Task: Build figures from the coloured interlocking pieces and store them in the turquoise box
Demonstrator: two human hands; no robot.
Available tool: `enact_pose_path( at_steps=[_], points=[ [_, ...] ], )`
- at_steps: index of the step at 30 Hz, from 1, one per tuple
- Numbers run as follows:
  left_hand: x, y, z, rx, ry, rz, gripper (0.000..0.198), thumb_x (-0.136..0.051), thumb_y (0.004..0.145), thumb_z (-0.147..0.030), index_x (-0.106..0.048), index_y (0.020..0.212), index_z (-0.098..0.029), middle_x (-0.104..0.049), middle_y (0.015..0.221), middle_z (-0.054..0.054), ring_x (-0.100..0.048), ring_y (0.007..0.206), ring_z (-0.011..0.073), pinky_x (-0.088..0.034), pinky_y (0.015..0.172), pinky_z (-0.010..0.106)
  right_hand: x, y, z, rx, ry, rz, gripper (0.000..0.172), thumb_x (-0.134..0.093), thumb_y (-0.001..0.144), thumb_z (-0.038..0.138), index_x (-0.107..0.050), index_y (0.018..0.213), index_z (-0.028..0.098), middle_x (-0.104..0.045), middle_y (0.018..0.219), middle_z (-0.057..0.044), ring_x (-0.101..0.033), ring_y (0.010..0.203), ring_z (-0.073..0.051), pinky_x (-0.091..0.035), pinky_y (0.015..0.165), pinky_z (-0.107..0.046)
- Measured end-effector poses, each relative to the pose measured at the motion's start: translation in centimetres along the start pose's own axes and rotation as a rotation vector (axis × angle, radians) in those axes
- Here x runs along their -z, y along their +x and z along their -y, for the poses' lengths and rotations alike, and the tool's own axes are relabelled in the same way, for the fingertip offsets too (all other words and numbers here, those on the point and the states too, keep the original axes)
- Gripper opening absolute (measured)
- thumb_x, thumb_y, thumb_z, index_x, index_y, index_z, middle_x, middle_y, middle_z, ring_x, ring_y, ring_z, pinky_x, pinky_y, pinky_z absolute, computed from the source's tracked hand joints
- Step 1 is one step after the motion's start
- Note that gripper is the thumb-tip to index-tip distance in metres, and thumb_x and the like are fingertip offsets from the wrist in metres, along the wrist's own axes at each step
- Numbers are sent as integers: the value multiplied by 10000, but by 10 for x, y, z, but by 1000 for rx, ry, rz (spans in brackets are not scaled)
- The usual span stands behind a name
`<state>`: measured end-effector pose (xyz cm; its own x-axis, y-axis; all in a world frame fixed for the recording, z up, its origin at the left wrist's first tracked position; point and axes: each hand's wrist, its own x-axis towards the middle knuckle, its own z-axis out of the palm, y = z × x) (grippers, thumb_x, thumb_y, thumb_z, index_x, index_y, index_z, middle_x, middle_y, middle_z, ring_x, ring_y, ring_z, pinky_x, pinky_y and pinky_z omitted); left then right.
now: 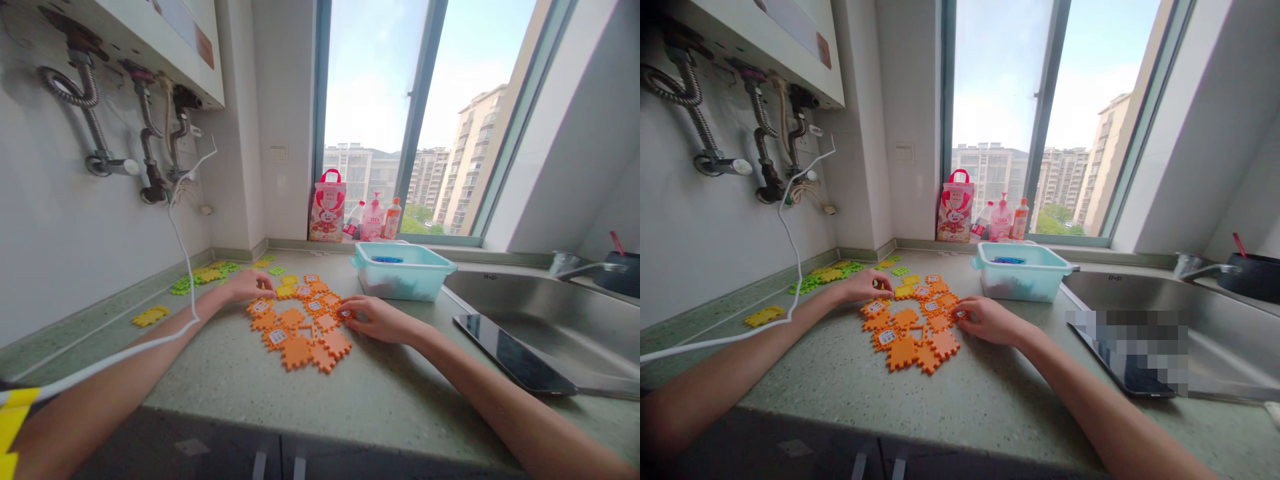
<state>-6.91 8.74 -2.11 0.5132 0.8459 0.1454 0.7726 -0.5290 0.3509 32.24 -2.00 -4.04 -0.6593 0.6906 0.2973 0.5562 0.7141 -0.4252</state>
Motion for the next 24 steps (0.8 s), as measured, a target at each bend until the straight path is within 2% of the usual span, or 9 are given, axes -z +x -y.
enact_pose_path(
  at_steps=[5, 9, 13, 18, 21, 24],
  points=[
    [-5, 7, 15, 25, 21, -33, 406, -687, 793, -612, -809, 865, -231, -780, 878, 37, -681, 791, 218, -450, 683, 279, 0, 0, -1, 5, 1, 1, 295, -604, 998, 340, -758, 1212, 207, -735, 1245, -113, -697, 1094, -253, -541, 1020, -386],
    [-4, 8, 25, 27, 46, -116, 418, -634, 822, -604, -804, 908, -232, -786, 913, 48, -680, 825, 233, -465, 718, 298, -1, 0, -2, 7, -14, 0, 286, -601, 998, 333, -760, 1203, 212, -740, 1244, -104, -703, 1093, -246, -544, 1017, -372],
    [-8, 7, 10, 43, 17, -180, 538, -608, 835, -694, -808, 1048, -243, -789, 1024, 53, -684, 892, 241, -488, 780, 302, -1, 1, -2, 7, -28, 6, 286, -593, 997, 318, -760, 1203, 212, -735, 1270, -101, -703, 1108, -247, -536, 1043, -382],
    [-17, 10, -7, 60, 21, -128, 596, -770, 688, -702, -817, 1023, -212, -786, 1052, 80, -698, 896, 261, -500, 769, 310, -1, 1, -1, 9, -38, 6, 292, -587, 995, 306, -761, 1211, 215, -733, 1280, -101, -700, 1134, -252, -532, 1054, -381],
    [-9, 10, -6, 113, 63, -173, 585, -735, 730, -695, -812, 1031, -200, -784, 1057, 90, -696, 915, 274, -502, 785, 326, -1, 0, -1, 19, -37, 1, 284, -589, 997, 315, -764, 1199, 219, -739, 1265, -97, -709, 1106, -246, -544, 1030, -372],
    [8, 3, 0, 127, 156, -288, 681, -749, 722, -679, -774, 1173, -168, -756, 1170, 120, -681, 1022, 293, -505, 862, 336, -2, 0, -1, 27, -43, 0, 287, -591, 998, 310, -755, 1212, 212, -737, 1270, -101, -710, 1089, -244, -547, 1017, -374]
  ],
)
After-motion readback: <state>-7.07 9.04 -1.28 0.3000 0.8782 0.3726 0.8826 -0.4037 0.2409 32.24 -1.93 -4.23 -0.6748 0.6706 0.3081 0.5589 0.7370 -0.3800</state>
